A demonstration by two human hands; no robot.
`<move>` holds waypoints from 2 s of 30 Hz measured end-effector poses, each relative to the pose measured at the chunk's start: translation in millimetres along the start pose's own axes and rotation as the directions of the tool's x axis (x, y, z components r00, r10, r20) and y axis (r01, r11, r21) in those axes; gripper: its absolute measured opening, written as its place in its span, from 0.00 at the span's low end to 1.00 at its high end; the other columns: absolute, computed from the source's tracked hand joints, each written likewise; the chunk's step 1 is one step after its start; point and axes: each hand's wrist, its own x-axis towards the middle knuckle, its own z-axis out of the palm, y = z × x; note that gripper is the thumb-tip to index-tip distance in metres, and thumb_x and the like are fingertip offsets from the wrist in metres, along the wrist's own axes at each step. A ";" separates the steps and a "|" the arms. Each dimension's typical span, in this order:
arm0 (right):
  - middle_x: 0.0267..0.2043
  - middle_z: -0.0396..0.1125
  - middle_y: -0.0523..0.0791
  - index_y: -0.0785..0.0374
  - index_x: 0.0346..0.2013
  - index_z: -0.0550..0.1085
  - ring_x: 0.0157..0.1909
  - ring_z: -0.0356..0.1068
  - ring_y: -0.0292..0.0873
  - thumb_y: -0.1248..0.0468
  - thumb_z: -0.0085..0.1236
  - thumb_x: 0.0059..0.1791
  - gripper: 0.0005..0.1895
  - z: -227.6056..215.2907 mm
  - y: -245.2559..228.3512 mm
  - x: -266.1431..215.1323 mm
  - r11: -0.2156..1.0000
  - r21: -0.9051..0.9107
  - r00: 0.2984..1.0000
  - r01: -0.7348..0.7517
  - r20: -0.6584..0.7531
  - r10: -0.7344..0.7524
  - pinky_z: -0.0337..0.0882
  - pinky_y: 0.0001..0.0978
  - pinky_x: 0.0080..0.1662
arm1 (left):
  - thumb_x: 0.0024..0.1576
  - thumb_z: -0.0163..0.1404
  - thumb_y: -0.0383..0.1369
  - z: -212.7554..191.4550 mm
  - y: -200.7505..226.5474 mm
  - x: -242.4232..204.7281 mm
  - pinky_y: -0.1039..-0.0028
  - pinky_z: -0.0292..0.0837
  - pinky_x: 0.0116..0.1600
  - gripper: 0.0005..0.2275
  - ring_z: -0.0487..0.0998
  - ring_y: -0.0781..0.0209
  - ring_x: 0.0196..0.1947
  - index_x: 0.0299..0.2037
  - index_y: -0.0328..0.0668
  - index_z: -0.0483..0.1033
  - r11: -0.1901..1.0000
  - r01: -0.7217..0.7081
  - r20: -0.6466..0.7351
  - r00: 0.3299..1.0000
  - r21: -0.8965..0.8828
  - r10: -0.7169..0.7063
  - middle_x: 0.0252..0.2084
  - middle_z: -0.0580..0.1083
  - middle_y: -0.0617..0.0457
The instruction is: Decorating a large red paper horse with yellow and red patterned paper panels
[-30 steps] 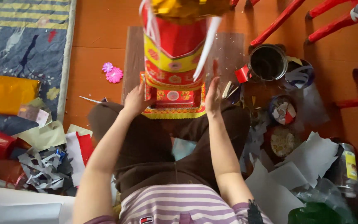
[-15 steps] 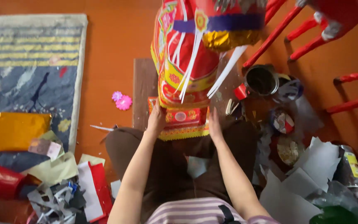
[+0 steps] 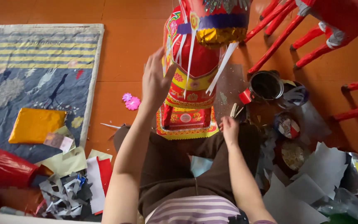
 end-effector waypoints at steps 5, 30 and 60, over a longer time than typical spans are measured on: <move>0.25 0.72 0.45 0.63 0.36 0.75 0.27 0.70 0.36 0.65 0.49 0.52 0.07 0.3 -10.1 -17.3 0.988 -0.101 0.983 0.116 0.157 -0.099 0.71 0.28 0.35 | 0.55 0.55 0.44 30.6 8.7 20.8 0.62 0.69 0.52 0.25 0.71 0.51 0.53 0.57 0.40 0.63 0.995 0.003 -0.016 1.000 0.097 -0.001 0.51 0.70 0.48; 0.28 0.66 0.42 0.63 0.36 0.74 0.26 0.62 0.35 0.68 0.46 0.55 0.07 -16.1 -143.3 18.8 0.979 0.124 0.955 0.159 0.230 -0.185 0.65 0.23 0.29 | 0.59 0.50 0.39 7.2 26.0 -0.9 0.72 0.78 0.41 0.19 0.80 0.62 0.34 0.58 0.46 0.61 0.967 0.129 0.132 0.986 -0.222 -0.101 0.36 0.76 0.53; 0.59 0.57 0.46 0.60 0.62 0.60 0.59 0.56 0.43 0.46 0.30 0.51 0.30 -3.5 -294.7 20.5 0.917 0.008 0.898 0.399 0.201 -0.393 0.54 0.32 0.56 | 0.66 0.30 0.42 15.4 4.8 -17.4 0.57 0.48 0.74 0.24 0.50 0.48 0.74 0.70 0.39 0.46 0.971 0.163 0.222 0.967 -0.175 -0.122 0.73 0.49 0.42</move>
